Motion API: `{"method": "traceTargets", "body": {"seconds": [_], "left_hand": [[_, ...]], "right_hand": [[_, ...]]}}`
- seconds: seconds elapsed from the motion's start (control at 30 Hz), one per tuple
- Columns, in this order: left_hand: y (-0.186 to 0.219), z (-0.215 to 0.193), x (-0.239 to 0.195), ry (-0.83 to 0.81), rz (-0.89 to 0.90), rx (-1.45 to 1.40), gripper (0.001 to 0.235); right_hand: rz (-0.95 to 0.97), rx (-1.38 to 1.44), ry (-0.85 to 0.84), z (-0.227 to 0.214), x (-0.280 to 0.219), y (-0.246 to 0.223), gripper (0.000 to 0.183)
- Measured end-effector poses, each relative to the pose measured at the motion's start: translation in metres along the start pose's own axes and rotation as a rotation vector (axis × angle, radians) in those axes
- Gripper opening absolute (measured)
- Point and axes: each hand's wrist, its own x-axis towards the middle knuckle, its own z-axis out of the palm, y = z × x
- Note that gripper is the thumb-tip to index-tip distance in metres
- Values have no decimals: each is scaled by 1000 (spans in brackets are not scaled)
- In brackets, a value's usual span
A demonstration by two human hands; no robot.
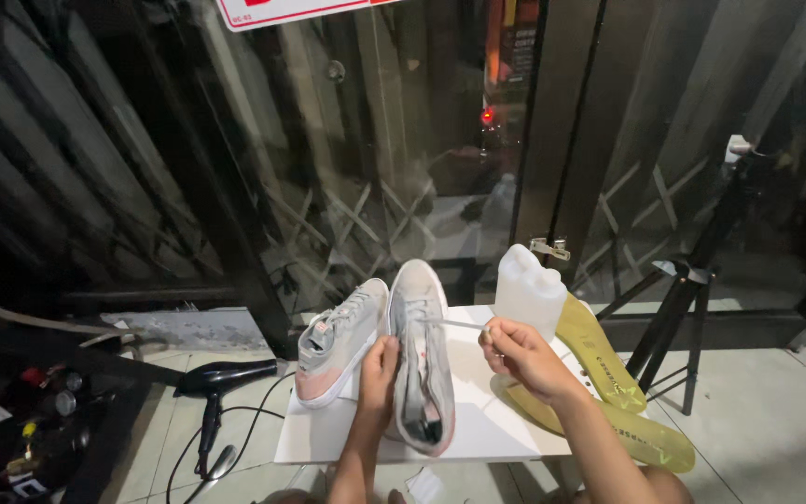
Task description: The person removes the insoles from a pair of sneakers and then proceeds to lace them up. They thread the laces through the eyelets, tighten them, and tie a knot to secure the fit.
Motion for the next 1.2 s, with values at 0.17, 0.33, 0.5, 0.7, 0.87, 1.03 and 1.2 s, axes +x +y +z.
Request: {"method": "traceTargets", "body": {"seconds": [0.17,0.33,0.5,0.7,0.87,1.03,1.2], "left_hand": [[-31,0,-10,-150,-229,-400,21],[-85,-14,16,-182,-140,584,30],[-48,-16,43,-54,135,1035,16],[115,44,25,-467,351,318,27],[112,57,50,-554,138,291,33],[94,54,57,-489,9,64,15],[77,27,71,-200,-208,-122,20]], "right_hand": [[-71,180,31,-10,-1,-13,25],[-122,97,13,-6,0,-33,24],[-116,-16,-50,2,4,-37,26],[-208,14,-10,17,8,-42,23],[-221,-174,70,15,10,-51,23],[-207,-205,93,14,6,-56,23],[-238,-198,151,7,19,-39,22]]}}
